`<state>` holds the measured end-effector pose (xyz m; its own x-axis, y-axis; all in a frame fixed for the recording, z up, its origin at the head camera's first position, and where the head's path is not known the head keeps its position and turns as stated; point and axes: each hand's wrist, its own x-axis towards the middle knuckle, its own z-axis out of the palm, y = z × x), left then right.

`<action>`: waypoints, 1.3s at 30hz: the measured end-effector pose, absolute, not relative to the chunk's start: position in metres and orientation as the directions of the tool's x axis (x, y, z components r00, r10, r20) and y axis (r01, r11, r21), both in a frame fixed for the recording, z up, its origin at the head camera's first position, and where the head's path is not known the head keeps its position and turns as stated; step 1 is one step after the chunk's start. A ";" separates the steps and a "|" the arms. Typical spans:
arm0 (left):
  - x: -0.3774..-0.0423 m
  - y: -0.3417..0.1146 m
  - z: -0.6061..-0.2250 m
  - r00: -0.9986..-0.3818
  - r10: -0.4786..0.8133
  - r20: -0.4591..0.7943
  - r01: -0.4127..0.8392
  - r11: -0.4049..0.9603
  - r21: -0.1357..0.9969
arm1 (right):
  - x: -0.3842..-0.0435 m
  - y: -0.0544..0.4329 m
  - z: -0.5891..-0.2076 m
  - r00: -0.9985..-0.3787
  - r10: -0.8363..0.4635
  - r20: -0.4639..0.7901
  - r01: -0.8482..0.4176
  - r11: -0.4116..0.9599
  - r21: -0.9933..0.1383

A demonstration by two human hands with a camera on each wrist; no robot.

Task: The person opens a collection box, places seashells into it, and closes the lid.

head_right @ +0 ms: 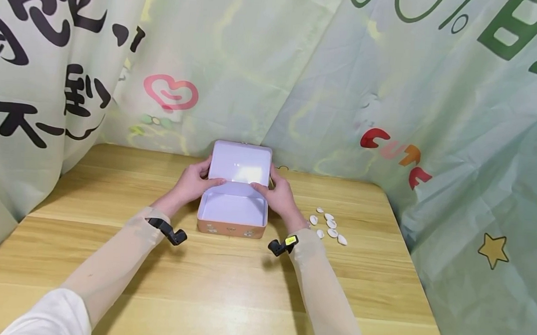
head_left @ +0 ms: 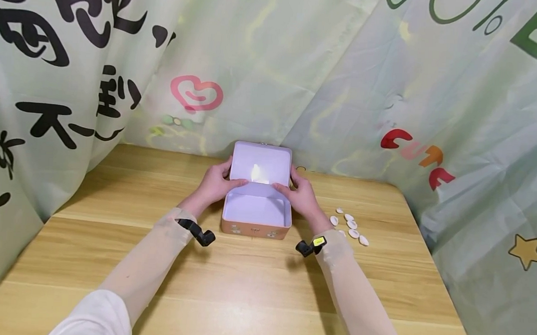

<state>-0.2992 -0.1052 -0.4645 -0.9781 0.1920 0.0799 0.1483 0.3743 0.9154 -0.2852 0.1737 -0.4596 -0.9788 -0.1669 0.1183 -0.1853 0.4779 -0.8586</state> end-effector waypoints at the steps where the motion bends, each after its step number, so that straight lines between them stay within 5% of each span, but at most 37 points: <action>1: -0.298 -0.105 -0.464 -0.978 0.193 0.078 0.148 0.380 0.913 | -0.285 0.174 -0.460 -0.978 -0.169 0.120 -0.188 0.478 -0.858; 26: -0.298 -0.110 -0.466 -0.973 0.216 0.085 0.171 0.420 0.891 | -0.285 0.182 -0.465 -0.983 -0.170 0.074 -0.153 0.521 -0.840; 39: -0.300 -0.111 -0.469 -0.977 0.196 0.087 0.160 0.398 0.903 | -0.287 0.185 -0.465 -0.980 -0.157 0.123 -0.179 0.420 -0.890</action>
